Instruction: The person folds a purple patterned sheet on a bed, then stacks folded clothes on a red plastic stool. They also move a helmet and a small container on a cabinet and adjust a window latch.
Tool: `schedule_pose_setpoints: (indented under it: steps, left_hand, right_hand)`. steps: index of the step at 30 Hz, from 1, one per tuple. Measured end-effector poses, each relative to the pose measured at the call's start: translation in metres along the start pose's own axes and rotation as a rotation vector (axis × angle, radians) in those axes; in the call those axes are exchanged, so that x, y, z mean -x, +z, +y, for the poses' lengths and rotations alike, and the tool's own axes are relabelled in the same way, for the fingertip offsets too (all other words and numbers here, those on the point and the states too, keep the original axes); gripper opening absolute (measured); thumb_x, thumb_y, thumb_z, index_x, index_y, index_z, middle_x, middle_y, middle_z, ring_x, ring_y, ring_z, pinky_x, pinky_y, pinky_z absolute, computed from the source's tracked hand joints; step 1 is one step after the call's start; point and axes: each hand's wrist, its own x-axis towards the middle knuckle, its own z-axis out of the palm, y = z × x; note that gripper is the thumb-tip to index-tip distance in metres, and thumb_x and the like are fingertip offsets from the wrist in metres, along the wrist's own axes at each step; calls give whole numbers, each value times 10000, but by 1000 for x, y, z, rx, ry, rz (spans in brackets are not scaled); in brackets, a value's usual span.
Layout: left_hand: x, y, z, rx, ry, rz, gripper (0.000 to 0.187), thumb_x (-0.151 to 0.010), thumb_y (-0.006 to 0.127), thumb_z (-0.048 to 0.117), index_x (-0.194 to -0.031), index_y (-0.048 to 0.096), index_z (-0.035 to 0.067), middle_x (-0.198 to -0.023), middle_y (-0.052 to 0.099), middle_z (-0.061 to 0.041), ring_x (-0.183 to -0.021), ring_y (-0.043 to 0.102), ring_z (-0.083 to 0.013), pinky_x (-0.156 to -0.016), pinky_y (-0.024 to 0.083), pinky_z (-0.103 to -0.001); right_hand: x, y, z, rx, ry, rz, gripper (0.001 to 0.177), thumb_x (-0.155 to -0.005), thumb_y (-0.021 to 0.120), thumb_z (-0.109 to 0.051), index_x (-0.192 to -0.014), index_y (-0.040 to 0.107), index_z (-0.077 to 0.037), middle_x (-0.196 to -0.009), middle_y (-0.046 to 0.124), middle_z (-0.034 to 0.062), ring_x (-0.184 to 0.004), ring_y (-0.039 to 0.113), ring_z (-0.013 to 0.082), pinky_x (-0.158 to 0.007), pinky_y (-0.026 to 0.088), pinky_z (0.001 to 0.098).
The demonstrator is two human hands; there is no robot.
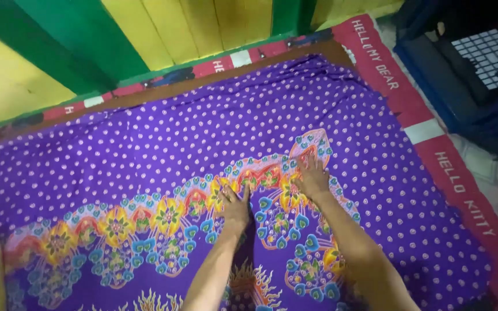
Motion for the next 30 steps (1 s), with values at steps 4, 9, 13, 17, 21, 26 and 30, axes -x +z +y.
schedule_pose_setpoints:
  steps: [4, 9, 13, 17, 21, 26, 30]
  left_hand:
    - [4, -10, -1, -9, 1, -54, 1130, -876, 816, 159, -1633, 26, 441, -1715, 16, -225, -1573, -5, -462, -1024, 345, -802]
    - [-23, 17, -2, -26, -6, -101, 1235, -838, 855, 229, -1610, -77, 476, -1706, -92, -237, -1555, -89, -489, -977, 297, -858]
    - [15, -31, 6, -24, -29, -95, 1183, -882, 811, 192, -1615, -76, 469, -1717, -80, -213, -1572, -76, -462, -1025, 318, -822]
    - [6, -47, 8, -120, 53, -159, 1051, -907, 715, 73, -1589, -32, 356, -1638, -90, -310, -1471, 44, -584, -1065, 408, -680]
    - [-126, 8, -23, -217, 277, 276, 417, -951, 516, 132, -1345, 564, 259, -1334, 622, -78, -1220, 642, -307, -945, 501, -618]
    - [-178, -87, 53, 206, 339, 438, 336, -947, 594, 192, -1277, 607, 250, -1262, 629, -59, -1114, 695, -337, -853, 618, -512]
    - [-227, -133, 109, 292, 336, 523, 307, -986, 623, 325, -1279, 578, 248, -1208, 617, -46, -1080, 701, -335, -874, 616, -498]
  right_hand:
    - [1, -23, -6, -39, -2, -80, 805, -976, 628, -439, -1653, 212, -310, -1698, 145, 216, -1539, 190, 487, -1129, 351, 691]
    - [2, -28, -7, -24, -5, -69, 757, -965, 643, -405, -1626, 294, -283, -1695, 151, 214, -1543, 164, 489, -1109, 382, 690]
    - [10, -59, -19, -90, 49, -159, 791, -1002, 627, -350, -1659, 197, -265, -1732, 44, 187, -1571, 106, 460, -1166, 317, 691]
    - [-10, -43, -2, -93, -3, -196, 799, -996, 653, -331, -1639, 188, -243, -1687, 61, 200, -1506, 112, 456, -1143, 337, 628]
    - [-72, 37, 39, -90, -175, 247, 315, -891, 624, -379, -1159, 723, -246, -1130, 654, 101, -957, 705, 371, -768, 568, 491]
    - [-144, 37, 82, -115, -359, 411, 431, -956, 539, -369, -1382, 593, -334, -1006, 646, 46, -916, 690, 273, -785, 547, 420]
    - [-212, 51, 129, 21, -252, 498, 479, -961, 595, -379, -1434, 551, -321, -1162, 650, 33, -1026, 641, 227, -965, 454, 436]
